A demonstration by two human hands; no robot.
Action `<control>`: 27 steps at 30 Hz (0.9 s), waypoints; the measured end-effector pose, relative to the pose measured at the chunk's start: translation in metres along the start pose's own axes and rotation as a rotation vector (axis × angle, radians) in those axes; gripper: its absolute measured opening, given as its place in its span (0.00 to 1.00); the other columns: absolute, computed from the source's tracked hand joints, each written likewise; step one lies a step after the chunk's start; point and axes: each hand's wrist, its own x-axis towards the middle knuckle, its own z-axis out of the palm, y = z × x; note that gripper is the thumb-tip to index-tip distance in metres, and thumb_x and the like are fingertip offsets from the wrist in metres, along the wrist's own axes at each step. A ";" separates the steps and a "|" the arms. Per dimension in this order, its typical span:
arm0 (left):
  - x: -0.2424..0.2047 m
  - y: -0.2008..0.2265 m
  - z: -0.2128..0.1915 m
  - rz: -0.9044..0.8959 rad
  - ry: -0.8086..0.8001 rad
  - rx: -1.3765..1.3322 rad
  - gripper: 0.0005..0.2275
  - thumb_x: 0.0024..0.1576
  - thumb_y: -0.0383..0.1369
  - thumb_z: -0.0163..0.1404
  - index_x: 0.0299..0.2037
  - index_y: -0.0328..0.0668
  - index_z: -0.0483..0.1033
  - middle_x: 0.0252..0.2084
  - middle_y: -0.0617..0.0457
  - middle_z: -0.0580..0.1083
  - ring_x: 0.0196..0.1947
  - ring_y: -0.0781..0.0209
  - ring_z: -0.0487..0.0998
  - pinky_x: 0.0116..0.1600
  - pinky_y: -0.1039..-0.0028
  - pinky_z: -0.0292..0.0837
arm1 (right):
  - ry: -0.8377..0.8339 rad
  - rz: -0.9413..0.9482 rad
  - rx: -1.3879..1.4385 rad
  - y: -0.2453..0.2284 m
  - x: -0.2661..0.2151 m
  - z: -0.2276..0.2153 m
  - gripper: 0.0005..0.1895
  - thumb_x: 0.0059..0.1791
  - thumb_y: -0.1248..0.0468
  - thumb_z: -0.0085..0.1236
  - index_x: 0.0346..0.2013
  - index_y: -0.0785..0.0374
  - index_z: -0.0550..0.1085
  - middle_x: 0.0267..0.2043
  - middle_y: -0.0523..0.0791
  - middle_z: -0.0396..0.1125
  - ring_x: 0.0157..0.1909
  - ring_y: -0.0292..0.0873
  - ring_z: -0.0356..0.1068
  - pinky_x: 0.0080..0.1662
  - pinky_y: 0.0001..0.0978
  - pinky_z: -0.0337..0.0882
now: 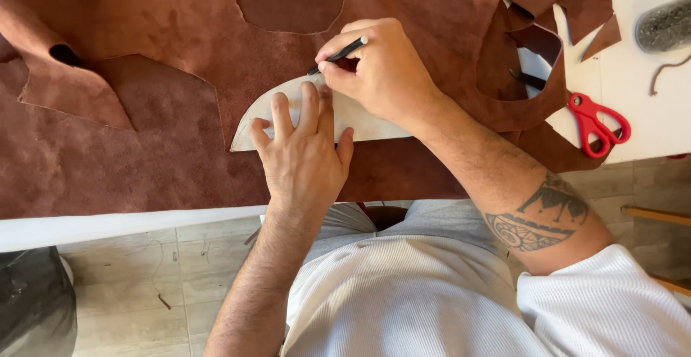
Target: Tracing a pattern onto leather and cutting it out with scissors
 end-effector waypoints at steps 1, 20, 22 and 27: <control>0.001 0.001 0.001 -0.013 0.020 0.003 0.24 0.58 0.52 0.52 0.58 0.46 0.77 0.61 0.55 0.70 0.56 0.48 0.68 0.49 0.54 0.63 | -0.008 0.029 0.001 0.000 -0.001 -0.002 0.05 0.47 0.72 0.60 0.31 0.65 0.82 0.33 0.44 0.76 0.33 0.40 0.74 0.37 0.29 0.72; 0.009 0.000 0.004 0.019 -0.025 -0.020 0.25 0.57 0.56 0.57 0.62 0.58 0.77 0.62 0.48 0.68 0.54 0.44 0.67 0.44 0.54 0.62 | -0.053 0.131 -0.126 0.005 -0.017 -0.031 0.03 0.46 0.66 0.64 0.32 0.58 0.84 0.31 0.39 0.76 0.29 0.39 0.74 0.29 0.34 0.70; 0.011 -0.001 0.006 0.045 -0.048 -0.064 0.26 0.56 0.54 0.59 0.62 0.54 0.76 0.63 0.48 0.65 0.56 0.45 0.65 0.48 0.51 0.61 | -0.058 0.116 -0.129 0.005 -0.020 -0.035 0.03 0.47 0.67 0.64 0.32 0.59 0.83 0.31 0.40 0.76 0.29 0.40 0.73 0.29 0.34 0.69; 0.015 -0.002 0.011 0.104 -0.086 -0.124 0.30 0.53 0.51 0.63 0.60 0.41 0.75 0.61 0.52 0.65 0.55 0.48 0.67 0.53 0.54 0.64 | -0.089 0.085 -0.162 0.001 -0.023 -0.042 0.04 0.50 0.66 0.63 0.33 0.59 0.83 0.32 0.40 0.76 0.31 0.41 0.74 0.29 0.36 0.69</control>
